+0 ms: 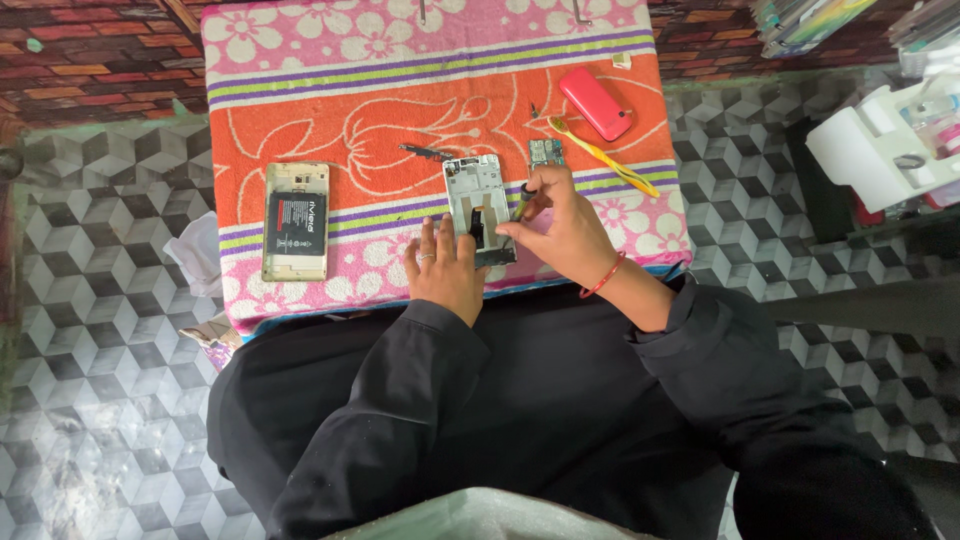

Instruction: The person cleans a disassembled phone motherboard with a toothbrush, brushing its surface repeatedly while holding it steady on a towel-covered board. They then position the cleaned motherboard into the phone's middle frame and press it into place, working beside the phone's battery cover and small tools.

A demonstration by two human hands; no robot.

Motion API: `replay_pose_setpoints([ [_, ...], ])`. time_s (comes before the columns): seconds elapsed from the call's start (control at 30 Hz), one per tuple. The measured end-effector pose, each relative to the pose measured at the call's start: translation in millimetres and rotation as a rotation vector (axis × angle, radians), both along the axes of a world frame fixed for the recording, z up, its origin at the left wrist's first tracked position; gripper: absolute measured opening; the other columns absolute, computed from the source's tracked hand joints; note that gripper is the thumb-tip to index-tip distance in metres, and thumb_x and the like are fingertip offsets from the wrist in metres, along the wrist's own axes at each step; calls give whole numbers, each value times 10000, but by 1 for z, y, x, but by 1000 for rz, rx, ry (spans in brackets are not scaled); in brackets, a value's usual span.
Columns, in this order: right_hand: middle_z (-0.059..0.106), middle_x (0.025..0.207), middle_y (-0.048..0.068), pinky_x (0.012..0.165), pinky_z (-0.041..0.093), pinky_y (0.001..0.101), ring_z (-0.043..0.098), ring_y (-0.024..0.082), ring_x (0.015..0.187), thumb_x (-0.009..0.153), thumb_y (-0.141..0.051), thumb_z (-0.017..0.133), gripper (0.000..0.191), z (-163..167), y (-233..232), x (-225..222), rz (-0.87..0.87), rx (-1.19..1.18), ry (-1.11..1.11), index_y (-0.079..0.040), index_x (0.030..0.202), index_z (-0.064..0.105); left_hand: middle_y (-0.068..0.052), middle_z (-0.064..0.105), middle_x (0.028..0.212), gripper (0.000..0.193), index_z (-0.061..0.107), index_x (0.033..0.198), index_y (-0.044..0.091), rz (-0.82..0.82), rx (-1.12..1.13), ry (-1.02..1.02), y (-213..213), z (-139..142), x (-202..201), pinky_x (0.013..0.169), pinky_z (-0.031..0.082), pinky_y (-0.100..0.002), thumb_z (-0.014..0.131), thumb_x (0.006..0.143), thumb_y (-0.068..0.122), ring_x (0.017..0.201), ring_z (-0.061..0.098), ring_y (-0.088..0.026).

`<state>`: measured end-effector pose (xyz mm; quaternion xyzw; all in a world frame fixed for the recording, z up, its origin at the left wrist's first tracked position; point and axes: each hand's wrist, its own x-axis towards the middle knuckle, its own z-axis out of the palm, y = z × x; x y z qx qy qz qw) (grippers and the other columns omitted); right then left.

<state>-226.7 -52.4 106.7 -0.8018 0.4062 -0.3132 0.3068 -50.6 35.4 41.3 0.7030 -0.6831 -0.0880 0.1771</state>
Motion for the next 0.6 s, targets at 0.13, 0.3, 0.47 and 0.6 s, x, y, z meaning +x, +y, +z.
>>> replay_pose_setpoints([
  [0.13,642,1209,136,931,560,339,681,214,1011,893,-9,778,593,3,3,-1,197,-51,-129,-21,1309,356,-207,429,1546,521,572,1245,78,-2,6,8,1,-2,0,1136,253,-619,773,833,325,1487,317,-427],
  [0.3,728,1278,79,1025,554,330,713,208,1091,961,33,694,550,4,4,-1,256,37,-126,-29,1364,325,-218,421,1547,530,571,1249,76,-2,15,10,0,-2,1,1133,246,-622,773,830,331,1483,310,-438],
  [0.47,667,1131,122,934,561,333,699,215,995,880,2,802,606,-3,4,2,179,12,-126,-41,1289,358,-217,422,1549,529,570,1249,75,-2,12,17,1,-3,1,1135,245,-621,769,831,332,1485,312,-433],
  [0.6,650,1072,109,916,579,317,711,173,962,920,20,772,544,-5,0,2,158,113,-191,-61,1281,373,-212,421,1550,528,570,1250,76,2,9,10,1,-3,1,1139,247,-619,768,832,331,1486,312,-432],
])
